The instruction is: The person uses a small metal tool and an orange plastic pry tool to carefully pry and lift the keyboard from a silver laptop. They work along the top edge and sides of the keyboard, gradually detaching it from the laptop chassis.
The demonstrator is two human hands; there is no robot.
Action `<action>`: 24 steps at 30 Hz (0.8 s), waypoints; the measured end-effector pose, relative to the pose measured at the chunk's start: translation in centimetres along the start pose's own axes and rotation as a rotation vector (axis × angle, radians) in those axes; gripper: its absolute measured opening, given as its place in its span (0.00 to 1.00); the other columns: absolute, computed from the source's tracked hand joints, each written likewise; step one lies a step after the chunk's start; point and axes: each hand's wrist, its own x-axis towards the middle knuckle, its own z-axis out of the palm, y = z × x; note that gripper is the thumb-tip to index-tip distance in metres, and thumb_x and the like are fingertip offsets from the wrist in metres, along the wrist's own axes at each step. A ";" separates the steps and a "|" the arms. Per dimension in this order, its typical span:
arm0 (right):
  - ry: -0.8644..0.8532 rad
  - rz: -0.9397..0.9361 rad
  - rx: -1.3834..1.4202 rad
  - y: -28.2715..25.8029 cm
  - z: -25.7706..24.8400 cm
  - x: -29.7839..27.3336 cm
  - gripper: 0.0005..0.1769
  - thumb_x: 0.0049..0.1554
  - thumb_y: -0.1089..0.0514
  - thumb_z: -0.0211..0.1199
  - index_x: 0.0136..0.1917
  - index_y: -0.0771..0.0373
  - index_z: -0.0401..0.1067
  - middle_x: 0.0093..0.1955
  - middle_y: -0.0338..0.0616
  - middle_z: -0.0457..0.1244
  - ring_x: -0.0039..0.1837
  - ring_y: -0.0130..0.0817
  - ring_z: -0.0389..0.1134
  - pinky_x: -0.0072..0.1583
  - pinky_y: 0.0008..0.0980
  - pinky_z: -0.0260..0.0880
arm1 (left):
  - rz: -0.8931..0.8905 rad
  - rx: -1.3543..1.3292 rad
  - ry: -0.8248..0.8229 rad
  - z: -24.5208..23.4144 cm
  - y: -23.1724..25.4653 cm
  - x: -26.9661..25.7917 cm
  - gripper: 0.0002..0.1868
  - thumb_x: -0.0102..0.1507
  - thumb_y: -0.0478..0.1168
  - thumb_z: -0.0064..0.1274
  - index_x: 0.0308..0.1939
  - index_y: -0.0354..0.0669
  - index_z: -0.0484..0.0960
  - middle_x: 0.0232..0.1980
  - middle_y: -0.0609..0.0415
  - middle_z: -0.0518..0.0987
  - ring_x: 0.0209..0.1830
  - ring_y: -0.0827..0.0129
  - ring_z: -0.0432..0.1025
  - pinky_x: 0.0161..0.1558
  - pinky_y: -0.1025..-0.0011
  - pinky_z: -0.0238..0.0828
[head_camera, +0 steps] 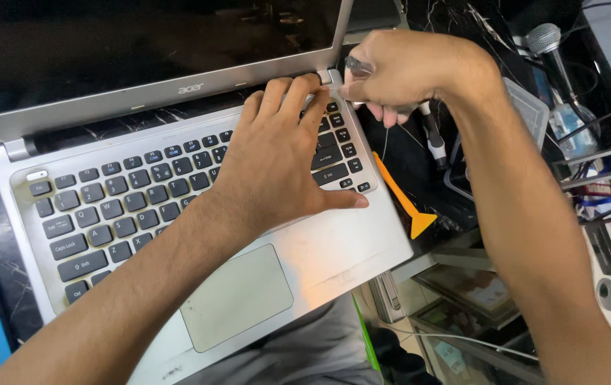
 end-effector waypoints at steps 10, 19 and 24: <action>0.005 -0.102 -0.154 -0.2 0.4 -0.7 0.20 0.71 0.54 0.43 0.43 0.69 0.67 0.31 0.55 0.69 0.30 0.41 0.70 0.37 0.35 0.73 | 0.011 -0.025 0.029 0.1 -0.1 -0.1 0.71 0.49 0.95 0.48 0.68 0.32 0.74 0.67 0.46 0.69 0.65 0.55 0.61 0.64 0.55 0.60; 0.064 -0.103 -0.194 -0.3 1.5 0.3 0.17 0.65 0.60 0.40 0.40 0.66 0.68 0.23 0.46 0.66 0.22 0.36 0.65 0.30 0.30 0.68 | 0.008 -0.047 0.029 0.2 -0.2 0.0 0.70 0.49 0.94 0.48 0.66 0.31 0.74 0.67 0.45 0.69 0.66 0.53 0.61 0.64 0.54 0.60; 0.077 -0.152 -0.183 -0.1 1.5 0.3 0.25 0.66 0.60 0.39 0.31 0.66 0.67 0.22 0.47 0.65 0.22 0.36 0.66 0.31 0.29 0.70 | 0.008 -0.038 0.025 0.4 -0.2 0.0 0.71 0.49 0.95 0.46 0.67 0.31 0.75 0.68 0.45 0.69 0.66 0.54 0.61 0.64 0.54 0.60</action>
